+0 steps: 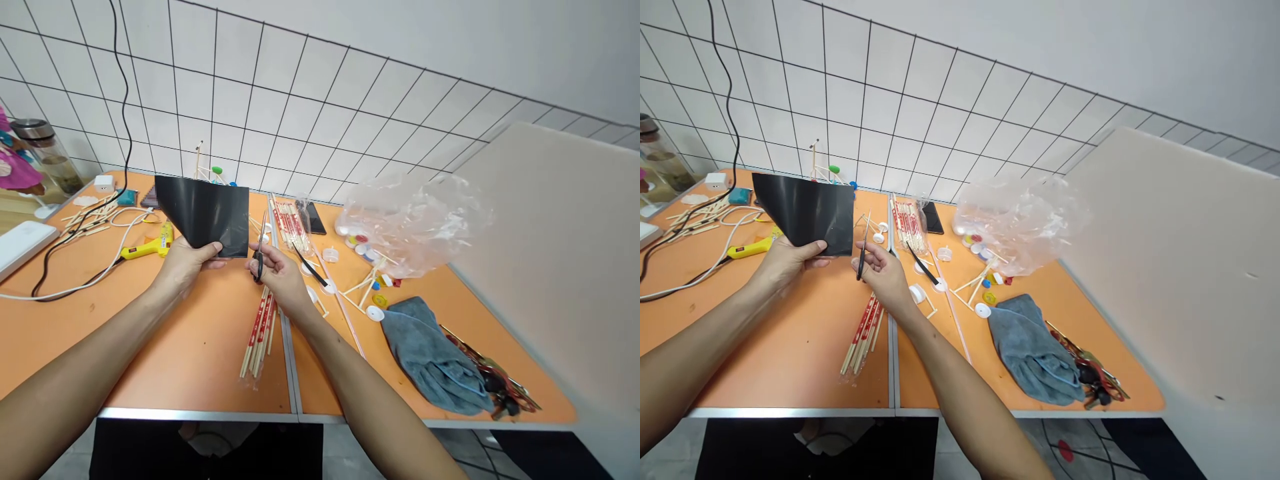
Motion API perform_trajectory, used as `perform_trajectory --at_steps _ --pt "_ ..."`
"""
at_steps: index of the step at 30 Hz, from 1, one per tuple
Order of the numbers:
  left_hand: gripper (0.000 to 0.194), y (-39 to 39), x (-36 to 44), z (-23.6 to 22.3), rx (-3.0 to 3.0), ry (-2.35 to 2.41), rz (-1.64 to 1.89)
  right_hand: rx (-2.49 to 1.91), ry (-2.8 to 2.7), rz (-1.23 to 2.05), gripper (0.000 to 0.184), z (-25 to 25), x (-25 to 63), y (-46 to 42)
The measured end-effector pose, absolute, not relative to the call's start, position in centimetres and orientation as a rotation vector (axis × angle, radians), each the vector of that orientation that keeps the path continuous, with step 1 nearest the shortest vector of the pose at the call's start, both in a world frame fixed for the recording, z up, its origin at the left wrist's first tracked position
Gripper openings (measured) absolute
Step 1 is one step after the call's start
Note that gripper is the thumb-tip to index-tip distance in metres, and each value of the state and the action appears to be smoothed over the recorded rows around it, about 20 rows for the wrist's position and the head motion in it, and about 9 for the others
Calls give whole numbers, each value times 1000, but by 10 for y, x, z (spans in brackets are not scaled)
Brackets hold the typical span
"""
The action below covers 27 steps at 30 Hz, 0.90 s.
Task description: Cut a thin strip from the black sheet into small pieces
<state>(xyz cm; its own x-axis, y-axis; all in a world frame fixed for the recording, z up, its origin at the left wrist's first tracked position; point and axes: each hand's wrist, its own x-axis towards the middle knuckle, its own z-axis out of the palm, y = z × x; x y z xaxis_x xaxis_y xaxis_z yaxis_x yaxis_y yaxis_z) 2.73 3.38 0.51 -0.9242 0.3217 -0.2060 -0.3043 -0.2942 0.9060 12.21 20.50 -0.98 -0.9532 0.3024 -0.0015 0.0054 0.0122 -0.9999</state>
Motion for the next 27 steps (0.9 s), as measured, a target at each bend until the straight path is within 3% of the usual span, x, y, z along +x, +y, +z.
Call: perform_trajectory --at_steps 7,14,27 --pt "42 37 27 -2 28 1562 2210 -395 -2052 1975 76 -9 122 211" --pt "45 37 25 -1 0 1536 2198 -361 -2041 1951 73 -6 123 214" --pt "44 36 26 -3 13 1545 2201 -379 -1967 1840 24 -6 123 209"
